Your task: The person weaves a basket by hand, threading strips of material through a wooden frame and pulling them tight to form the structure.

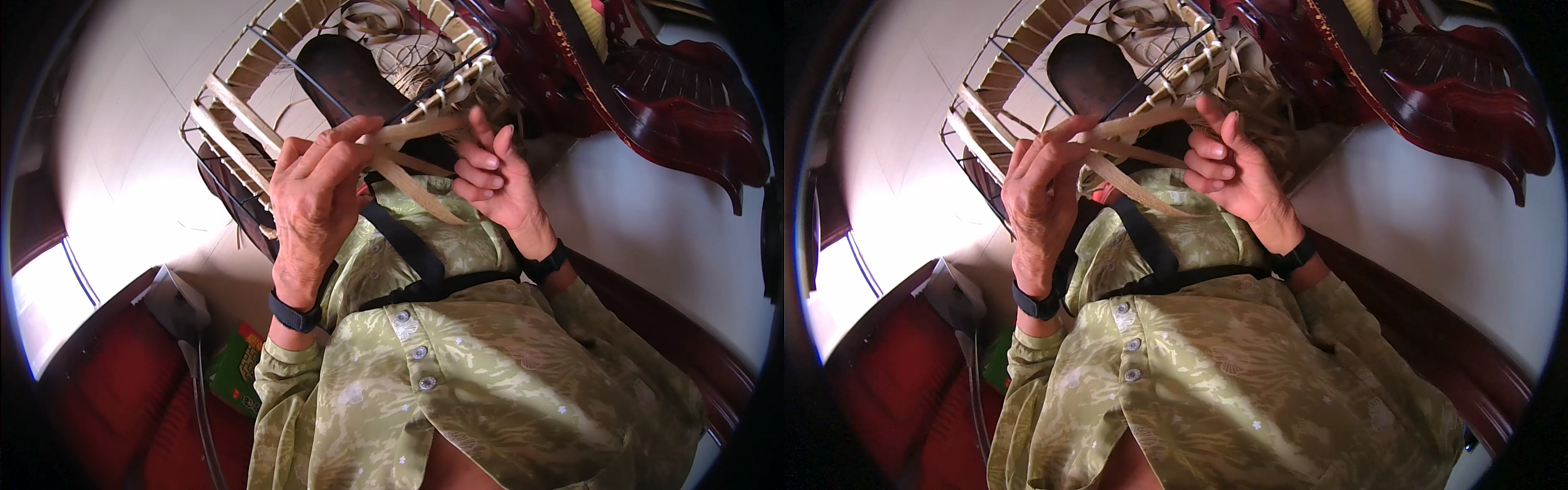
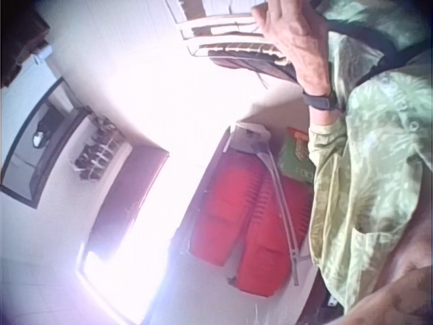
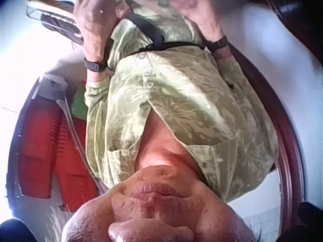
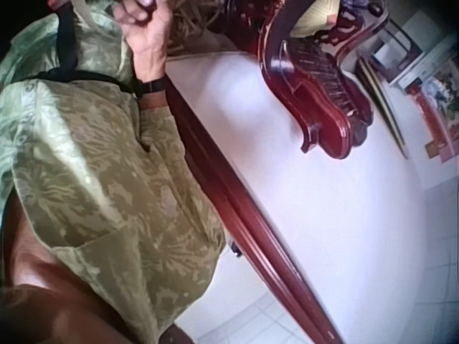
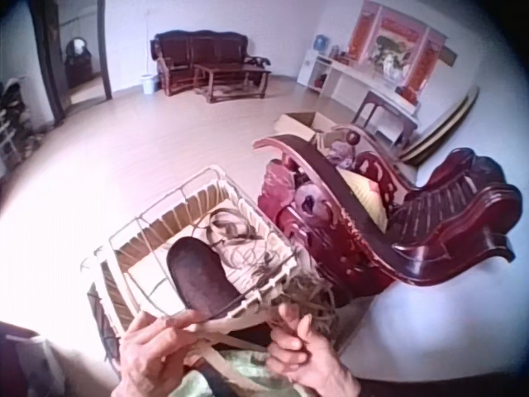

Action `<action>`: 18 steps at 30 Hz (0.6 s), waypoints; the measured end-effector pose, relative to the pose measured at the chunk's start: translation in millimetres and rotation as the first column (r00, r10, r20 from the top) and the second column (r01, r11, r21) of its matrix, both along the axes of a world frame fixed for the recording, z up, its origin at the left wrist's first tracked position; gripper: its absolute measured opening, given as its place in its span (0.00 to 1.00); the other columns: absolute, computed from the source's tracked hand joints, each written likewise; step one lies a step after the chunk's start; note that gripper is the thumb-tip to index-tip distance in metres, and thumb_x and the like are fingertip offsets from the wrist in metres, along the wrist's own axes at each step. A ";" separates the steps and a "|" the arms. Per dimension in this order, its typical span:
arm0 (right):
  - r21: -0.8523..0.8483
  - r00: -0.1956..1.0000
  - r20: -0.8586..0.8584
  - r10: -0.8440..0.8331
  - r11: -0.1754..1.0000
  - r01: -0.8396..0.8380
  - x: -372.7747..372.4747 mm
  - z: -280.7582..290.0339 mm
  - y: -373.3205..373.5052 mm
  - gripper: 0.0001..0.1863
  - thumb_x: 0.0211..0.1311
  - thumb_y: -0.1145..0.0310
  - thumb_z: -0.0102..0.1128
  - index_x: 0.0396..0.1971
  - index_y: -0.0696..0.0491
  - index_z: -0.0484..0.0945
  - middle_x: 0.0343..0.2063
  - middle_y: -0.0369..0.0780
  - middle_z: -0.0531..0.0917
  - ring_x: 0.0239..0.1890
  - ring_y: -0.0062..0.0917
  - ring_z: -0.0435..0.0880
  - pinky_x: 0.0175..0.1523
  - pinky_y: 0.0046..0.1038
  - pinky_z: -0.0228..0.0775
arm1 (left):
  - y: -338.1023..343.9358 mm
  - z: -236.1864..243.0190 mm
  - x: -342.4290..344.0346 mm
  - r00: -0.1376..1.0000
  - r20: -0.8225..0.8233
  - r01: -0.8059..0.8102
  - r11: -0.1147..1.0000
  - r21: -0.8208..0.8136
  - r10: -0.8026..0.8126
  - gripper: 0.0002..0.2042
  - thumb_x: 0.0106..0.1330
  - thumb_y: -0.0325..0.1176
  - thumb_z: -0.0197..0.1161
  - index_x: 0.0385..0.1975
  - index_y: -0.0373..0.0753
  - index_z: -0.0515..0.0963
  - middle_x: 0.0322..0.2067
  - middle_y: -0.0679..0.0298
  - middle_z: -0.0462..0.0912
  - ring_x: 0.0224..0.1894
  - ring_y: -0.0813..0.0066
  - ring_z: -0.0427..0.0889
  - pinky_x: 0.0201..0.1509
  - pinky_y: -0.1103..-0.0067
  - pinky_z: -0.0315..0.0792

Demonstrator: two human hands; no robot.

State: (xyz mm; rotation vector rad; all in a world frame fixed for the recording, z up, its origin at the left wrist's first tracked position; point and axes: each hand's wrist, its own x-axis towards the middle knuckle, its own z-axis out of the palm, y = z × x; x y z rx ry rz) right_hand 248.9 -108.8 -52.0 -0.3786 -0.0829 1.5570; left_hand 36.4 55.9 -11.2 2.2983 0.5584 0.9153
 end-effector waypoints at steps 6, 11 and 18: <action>-0.504 0.928 0.149 0.340 0.834 -0.225 -17.0 31.8 -1.0 0.23 0.67 0.42 0.60 0.35 0.51 0.78 0.16 0.25 0.70 0.14 0.08 0.64 0.21 0.16 0.58 | -3.6 -3.2 5.9 0.998 0.025 -0.067 0.997 0.038 0.066 0.10 0.52 0.18 0.66 0.31 0.42 0.80 0.46 0.72 0.88 0.34 0.73 0.81 0.41 0.78 0.70; -0.148 0.993 -0.042 0.107 0.982 -0.113 -24.6 16.2 19.2 0.21 0.67 0.42 0.60 0.43 0.44 0.79 0.19 0.24 0.71 0.15 0.09 0.58 0.23 0.17 0.59 | -6.2 -2.2 7.3 0.995 0.034 -0.092 0.995 0.046 0.090 0.09 0.53 0.18 0.66 0.31 0.41 0.80 0.45 0.72 0.88 0.34 0.74 0.81 0.41 0.78 0.71; -0.241 0.889 0.155 -0.432 0.856 0.458 117.6 22.3 -17.8 0.13 0.79 0.61 0.49 0.34 0.51 0.75 0.09 0.23 0.61 0.11 0.10 0.56 0.21 0.18 0.49 | -9.3 0.8 1.1 0.990 0.006 -0.143 0.986 0.088 0.143 0.10 0.51 0.18 0.67 0.30 0.42 0.80 0.42 0.73 0.89 0.36 0.76 0.84 0.41 0.79 0.71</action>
